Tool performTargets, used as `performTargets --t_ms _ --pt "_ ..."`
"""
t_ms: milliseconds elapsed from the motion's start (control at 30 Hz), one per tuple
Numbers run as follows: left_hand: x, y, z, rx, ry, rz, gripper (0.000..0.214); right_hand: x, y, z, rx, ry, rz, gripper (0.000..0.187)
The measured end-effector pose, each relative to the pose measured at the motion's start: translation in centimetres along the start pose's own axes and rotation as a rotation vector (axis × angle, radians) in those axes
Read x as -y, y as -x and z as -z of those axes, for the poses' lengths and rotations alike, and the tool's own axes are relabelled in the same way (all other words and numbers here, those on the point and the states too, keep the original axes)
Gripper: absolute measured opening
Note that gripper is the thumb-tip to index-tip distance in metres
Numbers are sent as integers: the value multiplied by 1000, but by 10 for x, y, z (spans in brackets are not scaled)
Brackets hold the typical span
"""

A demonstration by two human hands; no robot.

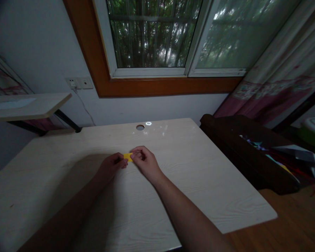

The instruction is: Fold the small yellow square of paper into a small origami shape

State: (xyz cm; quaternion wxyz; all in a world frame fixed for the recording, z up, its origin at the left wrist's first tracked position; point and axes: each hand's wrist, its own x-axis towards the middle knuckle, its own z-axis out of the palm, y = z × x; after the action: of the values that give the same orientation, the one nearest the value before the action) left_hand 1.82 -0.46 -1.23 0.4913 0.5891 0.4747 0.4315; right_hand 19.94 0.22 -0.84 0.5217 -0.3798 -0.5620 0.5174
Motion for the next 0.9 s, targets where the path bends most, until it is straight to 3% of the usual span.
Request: performTargets --t_ms 367,900 --pt "-3 0 1 -57 3 0 21 -8 -1 1 80 32 -11 20" --pt "-6 -3 0 -116 196 -117 27 -7 -1 -2 95 -198 -101 23"
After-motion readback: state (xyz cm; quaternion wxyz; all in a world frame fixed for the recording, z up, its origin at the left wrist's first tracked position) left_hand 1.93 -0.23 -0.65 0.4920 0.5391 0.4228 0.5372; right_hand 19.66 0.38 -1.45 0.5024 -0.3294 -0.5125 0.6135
